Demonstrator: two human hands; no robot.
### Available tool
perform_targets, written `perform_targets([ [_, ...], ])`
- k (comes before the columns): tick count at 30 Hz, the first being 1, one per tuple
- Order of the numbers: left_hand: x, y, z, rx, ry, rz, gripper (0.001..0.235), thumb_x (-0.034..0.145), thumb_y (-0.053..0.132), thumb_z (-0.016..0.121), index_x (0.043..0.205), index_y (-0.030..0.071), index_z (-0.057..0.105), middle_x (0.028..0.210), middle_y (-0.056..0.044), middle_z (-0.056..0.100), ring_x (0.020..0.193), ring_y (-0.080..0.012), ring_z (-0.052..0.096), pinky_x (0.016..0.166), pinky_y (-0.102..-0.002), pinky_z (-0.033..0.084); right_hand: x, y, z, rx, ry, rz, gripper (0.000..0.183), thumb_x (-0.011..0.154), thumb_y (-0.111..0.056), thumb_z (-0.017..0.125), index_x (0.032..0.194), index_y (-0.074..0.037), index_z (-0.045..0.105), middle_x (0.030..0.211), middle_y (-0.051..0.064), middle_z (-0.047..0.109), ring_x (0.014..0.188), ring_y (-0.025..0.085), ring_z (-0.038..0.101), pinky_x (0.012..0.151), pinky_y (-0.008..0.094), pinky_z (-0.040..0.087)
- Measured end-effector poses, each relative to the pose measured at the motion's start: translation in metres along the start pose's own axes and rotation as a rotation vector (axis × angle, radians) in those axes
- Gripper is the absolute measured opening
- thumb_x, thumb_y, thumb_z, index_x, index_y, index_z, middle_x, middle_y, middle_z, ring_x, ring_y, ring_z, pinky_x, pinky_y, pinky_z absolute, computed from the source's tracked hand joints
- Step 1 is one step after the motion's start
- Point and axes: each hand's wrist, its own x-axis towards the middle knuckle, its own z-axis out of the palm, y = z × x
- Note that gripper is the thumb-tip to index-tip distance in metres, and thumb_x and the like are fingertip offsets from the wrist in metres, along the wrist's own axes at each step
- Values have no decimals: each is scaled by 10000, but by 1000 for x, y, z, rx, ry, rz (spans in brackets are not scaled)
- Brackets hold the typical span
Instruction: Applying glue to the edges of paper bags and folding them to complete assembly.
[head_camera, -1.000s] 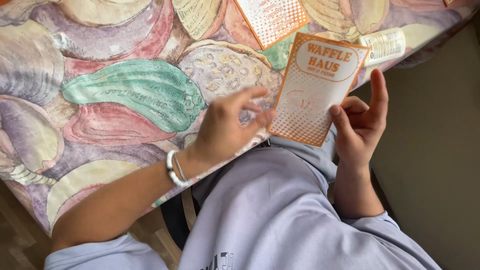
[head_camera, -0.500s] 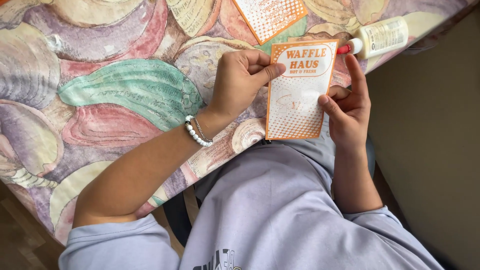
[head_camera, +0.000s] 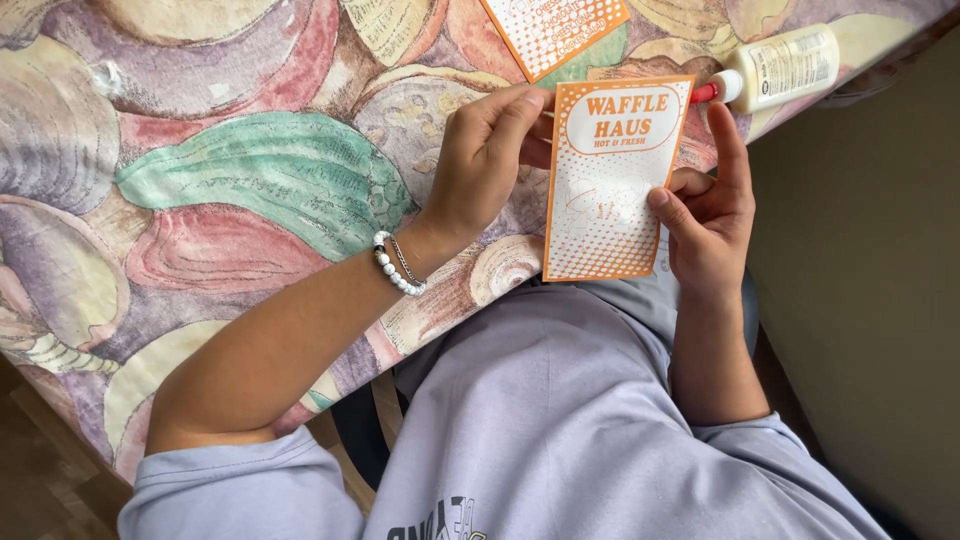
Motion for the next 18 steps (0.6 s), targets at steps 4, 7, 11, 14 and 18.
perform_targets([
  [4,2,9,3,135,95,96,315,989,340,623,913,45,702,662,8,683,567,-34,575,515,-193,514,0,-1,1,-32,-13,-9,824,996,-9,703,1679,-55,243,1778,37,271,974,92,625,848,227,540],
  [7,5,3,-1,236,110,141,220,987,212,664,837,57,704,610,17,675,586,-61,667,542,-196,522,0,0,-1,-26,-12,-13,835,993,-18,712,1683,-56,243,1768,27,297,967,87,619,825,222,529],
  [11,7,7,-8,130,77,166,217,1018,167,588,926,-8,679,802,-116,750,742,-182,779,635,-272,722,2,1,-4,-32,-22,-35,818,1009,2,692,1688,-58,238,1779,34,280,930,92,586,814,220,490],
  [14,10,14,-11,109,119,116,292,1036,243,517,911,16,652,763,-126,750,678,-178,782,616,-237,688,3,-1,-6,-48,-3,-30,814,1007,3,694,1684,-46,244,1778,38,282,970,91,609,854,221,511],
  [18,12,17,-15,214,195,128,395,1036,356,471,756,91,555,634,-54,699,543,-122,715,503,-214,602,13,-38,-3,-149,-14,33,807,980,0,732,1672,-74,323,1399,59,464,947,86,610,873,220,516],
])
